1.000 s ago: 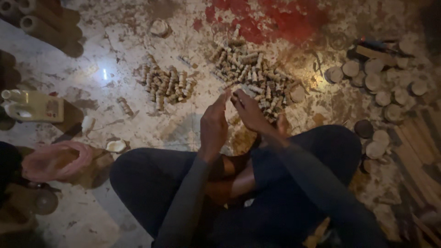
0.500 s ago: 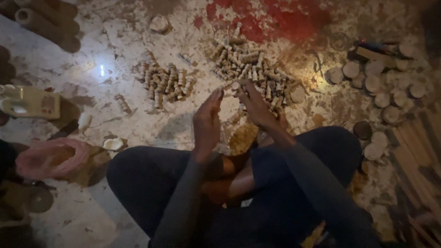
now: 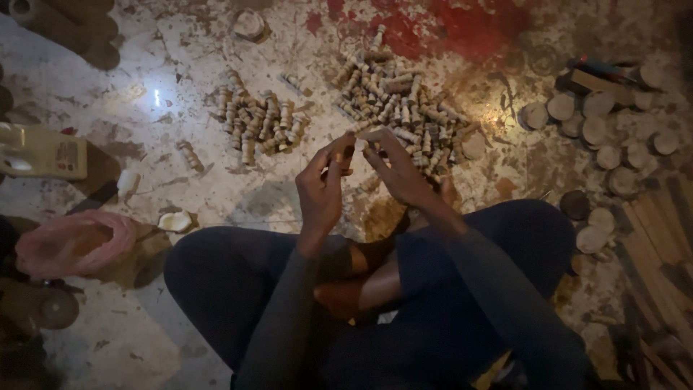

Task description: The person sits on the floor and repeatedly picks up small wooden pieces, rubs them together, and places them into a pile. The person handles the pieces one at a time, using both hands to manipulate and smooth the surfaces.

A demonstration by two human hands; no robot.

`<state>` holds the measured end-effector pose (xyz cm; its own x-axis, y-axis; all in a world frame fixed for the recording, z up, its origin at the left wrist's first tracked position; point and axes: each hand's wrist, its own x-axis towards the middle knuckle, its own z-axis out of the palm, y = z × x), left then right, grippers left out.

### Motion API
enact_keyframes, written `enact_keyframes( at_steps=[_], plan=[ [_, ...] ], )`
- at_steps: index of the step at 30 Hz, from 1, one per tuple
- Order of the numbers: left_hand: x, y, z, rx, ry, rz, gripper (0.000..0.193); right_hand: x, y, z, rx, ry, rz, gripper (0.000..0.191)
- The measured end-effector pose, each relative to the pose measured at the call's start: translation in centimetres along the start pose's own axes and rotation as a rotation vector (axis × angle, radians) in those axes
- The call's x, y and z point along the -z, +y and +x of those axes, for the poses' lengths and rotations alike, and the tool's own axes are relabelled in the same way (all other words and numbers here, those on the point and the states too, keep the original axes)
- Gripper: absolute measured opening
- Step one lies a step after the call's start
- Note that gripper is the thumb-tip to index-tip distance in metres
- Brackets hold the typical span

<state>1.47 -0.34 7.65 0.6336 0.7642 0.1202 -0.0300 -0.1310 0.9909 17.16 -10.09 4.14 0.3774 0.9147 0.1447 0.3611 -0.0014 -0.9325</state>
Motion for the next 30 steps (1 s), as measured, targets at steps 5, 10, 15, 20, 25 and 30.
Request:
enact_keyframes(
  at_steps=[5,10,15,20,25,30],
  plan=[
    [0.0,0.1,0.1,0.018,0.032,0.126,0.031,-0.3,-0.8,-0.1,-0.041,0.049,-0.078,0.023],
    [-0.1,-0.3,0.3,-0.089,0.014,0.199,0.028,-0.5,-0.9,0.0,0.012,0.063,-0.071,0.018],
    [-0.6,-0.5,-0.2,-0.018,0.027,0.294,0.041,-0.9,-0.7,-0.4,-0.038,0.045,-0.191,0.027],
    [-0.3,-0.7,-0.3,-0.158,-0.002,0.397,0.044,-1.4,-0.3,-0.9,0.023,0.037,-0.222,0.023],
    [0.0,-0.8,-0.1,-0.192,-0.037,0.393,0.044,-0.8,0.2,-0.3,-0.022,0.0,-0.45,0.009],
    [-0.3,-0.6,-0.3,-0.157,-0.045,0.444,0.038,-0.8,0.0,-0.5,0.067,0.025,-0.294,0.015]
  ],
)
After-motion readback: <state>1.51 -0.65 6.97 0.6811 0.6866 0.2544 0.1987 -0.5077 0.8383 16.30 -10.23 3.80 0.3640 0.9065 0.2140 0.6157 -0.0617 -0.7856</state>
